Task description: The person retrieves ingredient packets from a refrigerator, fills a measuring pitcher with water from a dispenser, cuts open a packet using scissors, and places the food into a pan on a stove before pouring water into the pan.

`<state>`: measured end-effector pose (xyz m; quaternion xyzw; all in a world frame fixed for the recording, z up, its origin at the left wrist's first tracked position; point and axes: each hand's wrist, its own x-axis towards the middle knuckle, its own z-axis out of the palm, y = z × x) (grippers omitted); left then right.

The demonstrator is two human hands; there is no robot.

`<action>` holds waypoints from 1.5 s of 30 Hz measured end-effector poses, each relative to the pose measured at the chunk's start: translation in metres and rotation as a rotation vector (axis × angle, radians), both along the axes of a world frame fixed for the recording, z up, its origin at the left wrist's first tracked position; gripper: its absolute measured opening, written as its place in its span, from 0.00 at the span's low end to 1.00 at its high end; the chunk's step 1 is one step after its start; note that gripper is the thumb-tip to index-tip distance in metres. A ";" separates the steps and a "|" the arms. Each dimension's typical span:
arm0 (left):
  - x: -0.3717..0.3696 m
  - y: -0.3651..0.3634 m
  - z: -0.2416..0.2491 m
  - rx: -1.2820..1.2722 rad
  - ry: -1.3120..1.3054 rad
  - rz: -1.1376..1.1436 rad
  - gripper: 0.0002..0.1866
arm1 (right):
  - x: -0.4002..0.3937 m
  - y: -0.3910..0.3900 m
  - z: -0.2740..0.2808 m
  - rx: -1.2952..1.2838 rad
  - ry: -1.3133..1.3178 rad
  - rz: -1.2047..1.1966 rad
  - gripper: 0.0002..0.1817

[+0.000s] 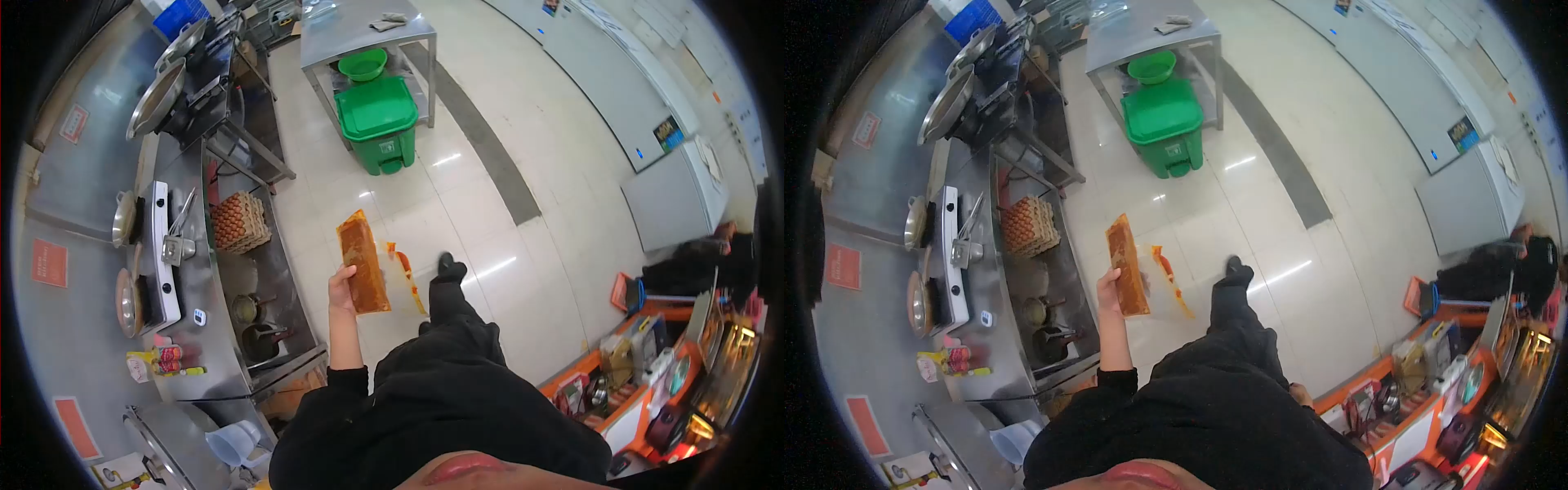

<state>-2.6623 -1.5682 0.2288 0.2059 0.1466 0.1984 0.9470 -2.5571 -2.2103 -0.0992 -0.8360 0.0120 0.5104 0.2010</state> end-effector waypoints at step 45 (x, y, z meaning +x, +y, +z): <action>0.477 0.619 -0.237 -0.587 0.434 0.494 0.27 | 0.574 0.792 0.149 0.005 -0.112 -0.222 0.13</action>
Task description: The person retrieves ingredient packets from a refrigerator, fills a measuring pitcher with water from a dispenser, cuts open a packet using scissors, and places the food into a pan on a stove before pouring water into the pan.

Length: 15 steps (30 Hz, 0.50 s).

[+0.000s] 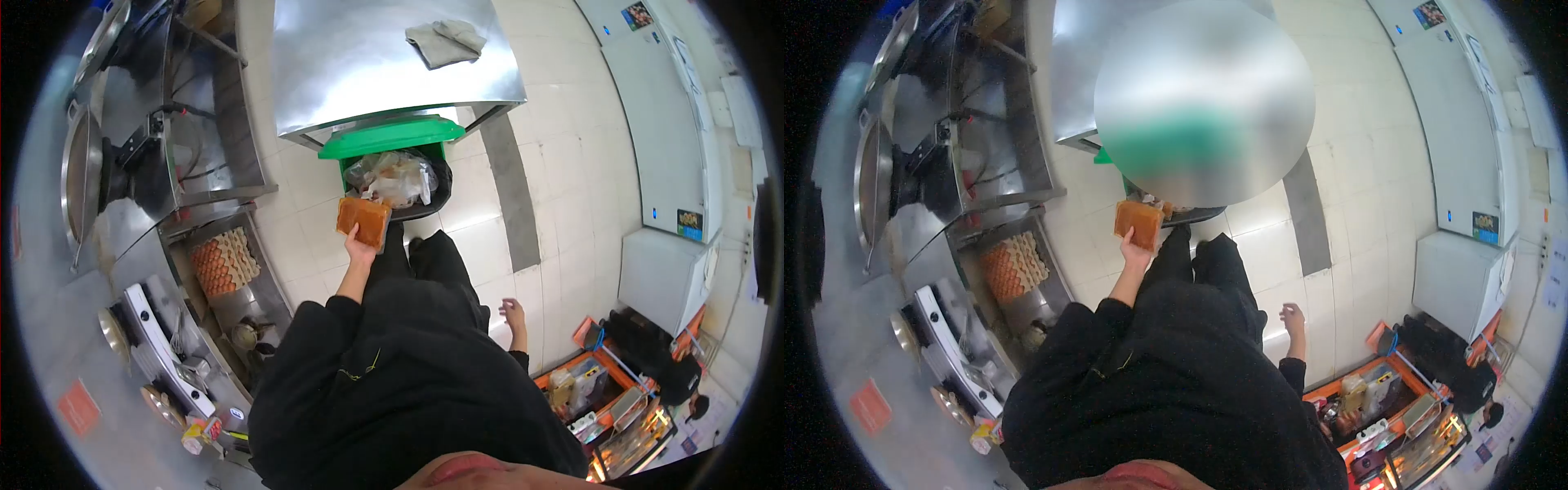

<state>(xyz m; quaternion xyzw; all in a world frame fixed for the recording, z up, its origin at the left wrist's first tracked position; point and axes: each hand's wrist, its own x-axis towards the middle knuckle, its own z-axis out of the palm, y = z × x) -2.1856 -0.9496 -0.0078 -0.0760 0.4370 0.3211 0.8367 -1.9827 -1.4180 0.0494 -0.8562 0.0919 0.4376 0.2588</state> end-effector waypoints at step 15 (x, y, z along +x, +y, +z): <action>-0.144 -0.085 0.265 0.715 0.365 0.090 0.27 | -0.137 0.446 0.185 0.952 0.888 0.944 0.34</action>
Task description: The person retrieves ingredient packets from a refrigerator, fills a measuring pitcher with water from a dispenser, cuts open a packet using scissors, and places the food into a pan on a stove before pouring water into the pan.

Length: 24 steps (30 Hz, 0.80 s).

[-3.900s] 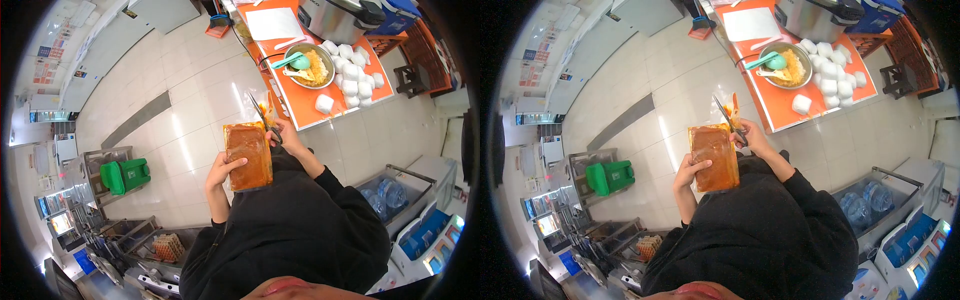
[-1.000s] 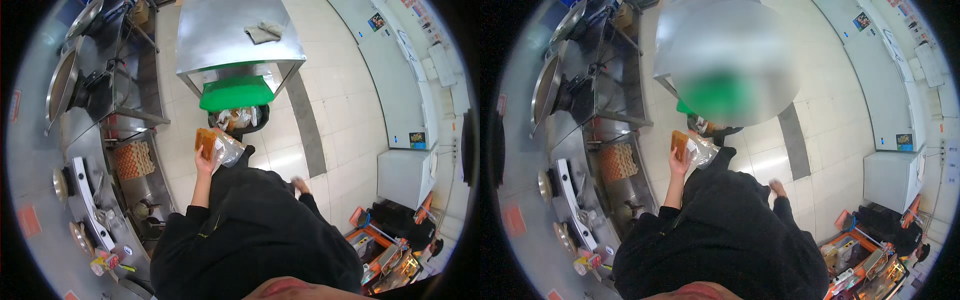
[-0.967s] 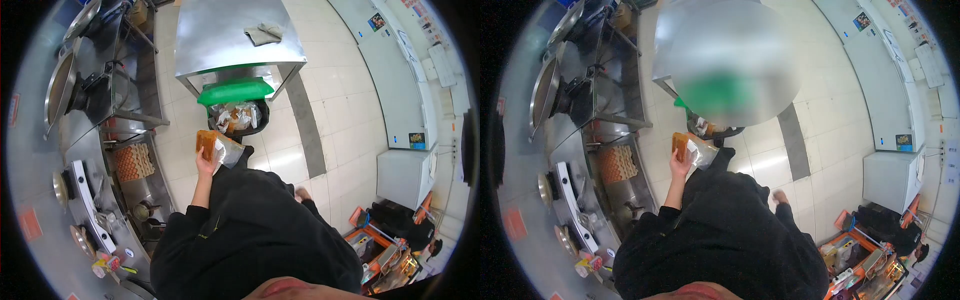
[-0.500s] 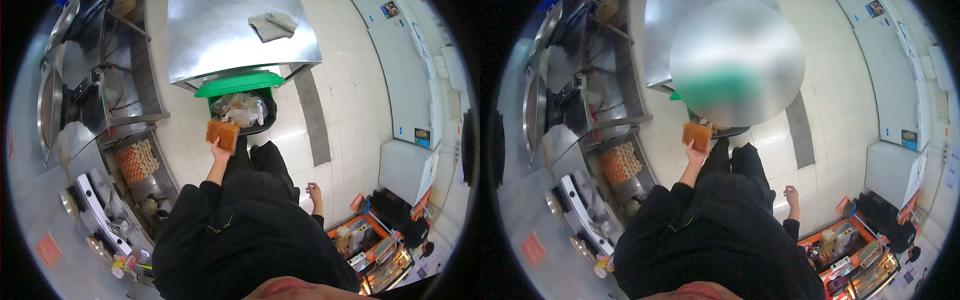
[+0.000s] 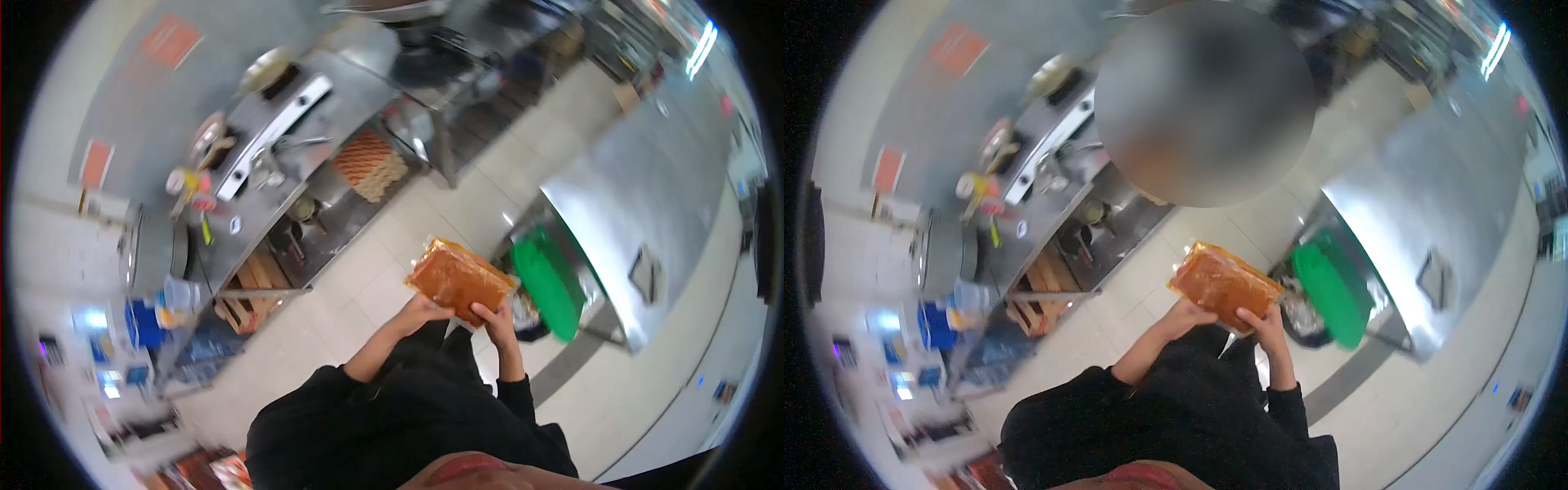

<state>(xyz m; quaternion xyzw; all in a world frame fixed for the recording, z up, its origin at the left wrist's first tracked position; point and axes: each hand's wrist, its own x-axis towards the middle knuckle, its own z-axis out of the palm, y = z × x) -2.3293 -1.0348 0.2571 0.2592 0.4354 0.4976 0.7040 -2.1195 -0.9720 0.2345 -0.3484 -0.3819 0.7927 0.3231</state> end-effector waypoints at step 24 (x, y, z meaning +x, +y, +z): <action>-0.454 -0.008 0.104 0.230 1.375 1.316 0.18 | -0.624 0.013 0.092 0.600 0.084 0.010 0.19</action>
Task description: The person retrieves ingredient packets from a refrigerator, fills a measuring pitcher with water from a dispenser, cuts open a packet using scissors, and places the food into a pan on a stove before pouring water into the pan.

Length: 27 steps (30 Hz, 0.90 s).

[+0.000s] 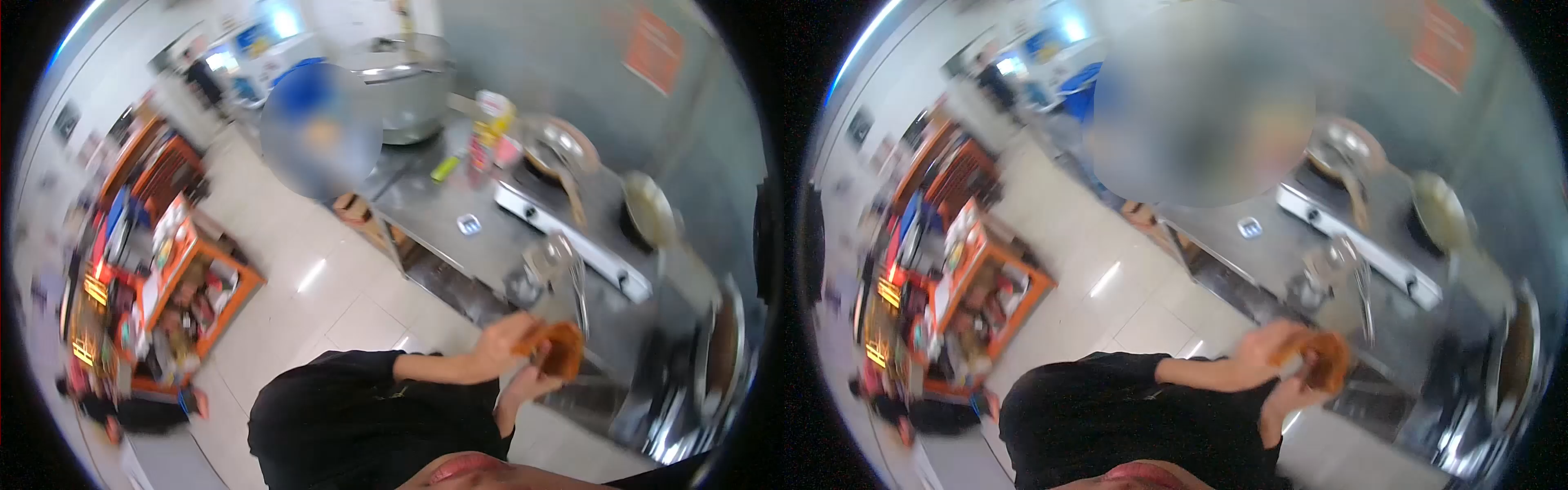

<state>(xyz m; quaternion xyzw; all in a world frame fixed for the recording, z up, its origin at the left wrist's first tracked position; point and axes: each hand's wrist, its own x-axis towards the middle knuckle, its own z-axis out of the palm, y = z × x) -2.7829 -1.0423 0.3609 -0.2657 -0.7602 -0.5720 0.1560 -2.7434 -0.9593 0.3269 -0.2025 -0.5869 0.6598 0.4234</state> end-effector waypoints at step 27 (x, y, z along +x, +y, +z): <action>-0.247 0.393 -0.063 0.596 -0.881 -0.244 0.22 | -0.253 0.371 -0.016 0.159 -0.161 0.241 0.31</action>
